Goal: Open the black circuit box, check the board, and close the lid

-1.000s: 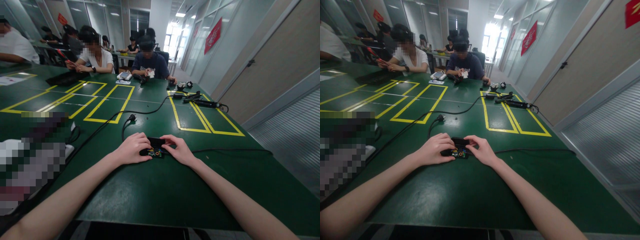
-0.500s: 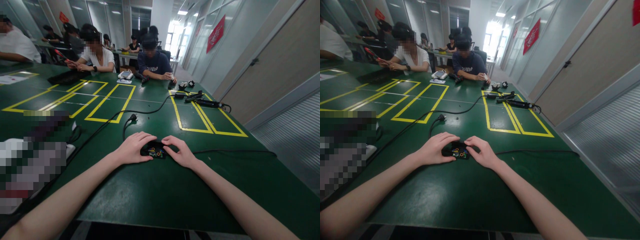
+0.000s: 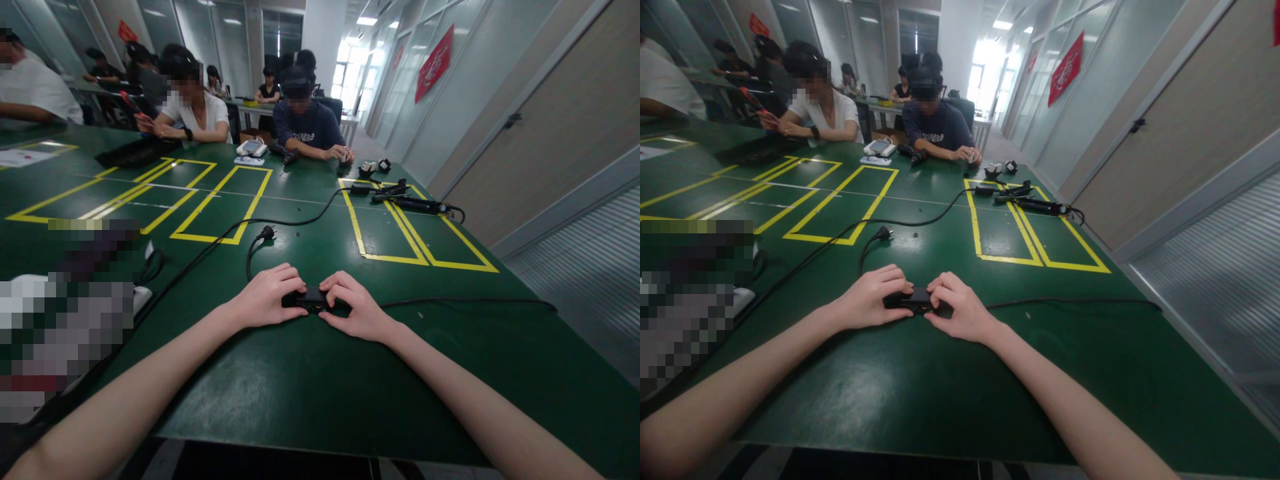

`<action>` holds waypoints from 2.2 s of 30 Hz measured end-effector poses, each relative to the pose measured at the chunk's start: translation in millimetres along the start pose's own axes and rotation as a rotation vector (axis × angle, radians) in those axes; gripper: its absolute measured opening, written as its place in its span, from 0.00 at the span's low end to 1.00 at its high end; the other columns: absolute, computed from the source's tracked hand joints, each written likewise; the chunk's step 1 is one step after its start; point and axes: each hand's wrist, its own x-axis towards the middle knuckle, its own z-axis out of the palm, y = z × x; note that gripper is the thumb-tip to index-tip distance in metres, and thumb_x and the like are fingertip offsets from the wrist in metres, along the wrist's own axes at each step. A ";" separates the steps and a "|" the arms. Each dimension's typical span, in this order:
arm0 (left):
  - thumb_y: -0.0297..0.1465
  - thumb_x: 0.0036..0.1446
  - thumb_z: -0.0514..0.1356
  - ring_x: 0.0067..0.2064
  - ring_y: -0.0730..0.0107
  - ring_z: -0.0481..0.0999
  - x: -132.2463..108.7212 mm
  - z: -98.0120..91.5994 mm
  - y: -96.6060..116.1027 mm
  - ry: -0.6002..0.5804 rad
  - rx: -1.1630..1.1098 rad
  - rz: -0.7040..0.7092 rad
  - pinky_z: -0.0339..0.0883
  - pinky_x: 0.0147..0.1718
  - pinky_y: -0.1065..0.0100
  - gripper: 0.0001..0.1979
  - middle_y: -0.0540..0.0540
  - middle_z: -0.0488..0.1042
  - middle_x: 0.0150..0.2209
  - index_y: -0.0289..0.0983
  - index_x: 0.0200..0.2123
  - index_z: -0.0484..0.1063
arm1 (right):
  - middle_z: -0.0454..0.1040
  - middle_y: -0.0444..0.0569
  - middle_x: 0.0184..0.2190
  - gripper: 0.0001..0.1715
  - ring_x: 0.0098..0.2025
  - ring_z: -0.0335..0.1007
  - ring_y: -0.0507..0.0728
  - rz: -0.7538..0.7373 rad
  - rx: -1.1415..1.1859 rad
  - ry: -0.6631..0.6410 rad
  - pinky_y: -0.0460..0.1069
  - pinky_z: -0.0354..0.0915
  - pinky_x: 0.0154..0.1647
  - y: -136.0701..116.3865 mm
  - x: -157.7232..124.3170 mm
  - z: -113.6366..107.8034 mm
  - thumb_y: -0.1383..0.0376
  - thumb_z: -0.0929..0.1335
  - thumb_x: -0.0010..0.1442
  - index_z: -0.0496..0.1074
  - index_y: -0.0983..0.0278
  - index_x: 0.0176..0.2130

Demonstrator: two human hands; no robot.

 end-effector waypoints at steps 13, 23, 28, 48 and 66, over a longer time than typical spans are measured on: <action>0.28 0.58 0.66 0.46 0.62 0.80 -1.8 6.0 0.6 -0.016 -0.177 -0.016 0.73 0.42 0.66 0.07 0.43 0.78 0.47 0.37 0.38 0.71 | 0.71 0.53 0.47 0.14 0.47 0.72 0.59 0.011 -0.011 -0.049 0.53 0.72 0.46 0.3 -1.4 -1.0 0.69 0.72 0.61 0.71 0.60 0.46; 0.34 0.63 0.63 0.44 0.60 0.79 -0.5 5.0 2.4 -0.106 -0.083 -0.057 0.72 0.42 0.63 0.08 0.43 0.79 0.43 0.38 0.43 0.70 | 0.76 0.54 0.44 0.12 0.45 0.75 0.61 0.040 -0.089 -0.068 0.56 0.72 0.45 2.4 -0.7 1.1 0.65 0.73 0.62 0.71 0.61 0.45; 0.34 0.63 0.63 0.45 0.58 0.78 2.6 3.9 4.0 -0.132 0.012 -0.057 0.71 0.42 0.61 0.13 0.42 0.78 0.43 0.36 0.49 0.69 | 0.79 0.56 0.44 0.13 0.45 0.76 0.63 0.045 -0.156 -0.043 0.58 0.73 0.46 6.3 -1.9 3.3 0.60 0.70 0.67 0.72 0.62 0.49; 0.38 0.71 0.55 0.41 0.60 0.80 4.4 5.1 5.8 -0.177 0.082 0.005 0.68 0.41 0.62 0.13 0.42 0.81 0.43 0.36 0.50 0.72 | 0.79 0.54 0.41 0.14 0.42 0.77 0.61 0.032 -0.289 -0.208 0.54 0.71 0.42 1.2 1.9 -2.0 0.60 0.67 0.70 0.71 0.64 0.52; 0.42 0.70 0.56 0.39 0.61 0.78 2.0 4.1 5.6 -0.122 0.105 0.050 0.71 0.41 0.63 0.19 0.42 0.79 0.38 0.36 0.52 0.75 | 0.80 0.52 0.38 0.18 0.37 0.78 0.59 0.020 -0.345 -0.204 0.50 0.67 0.35 1.1 -1.4 -2.0 0.53 0.68 0.70 0.73 0.63 0.51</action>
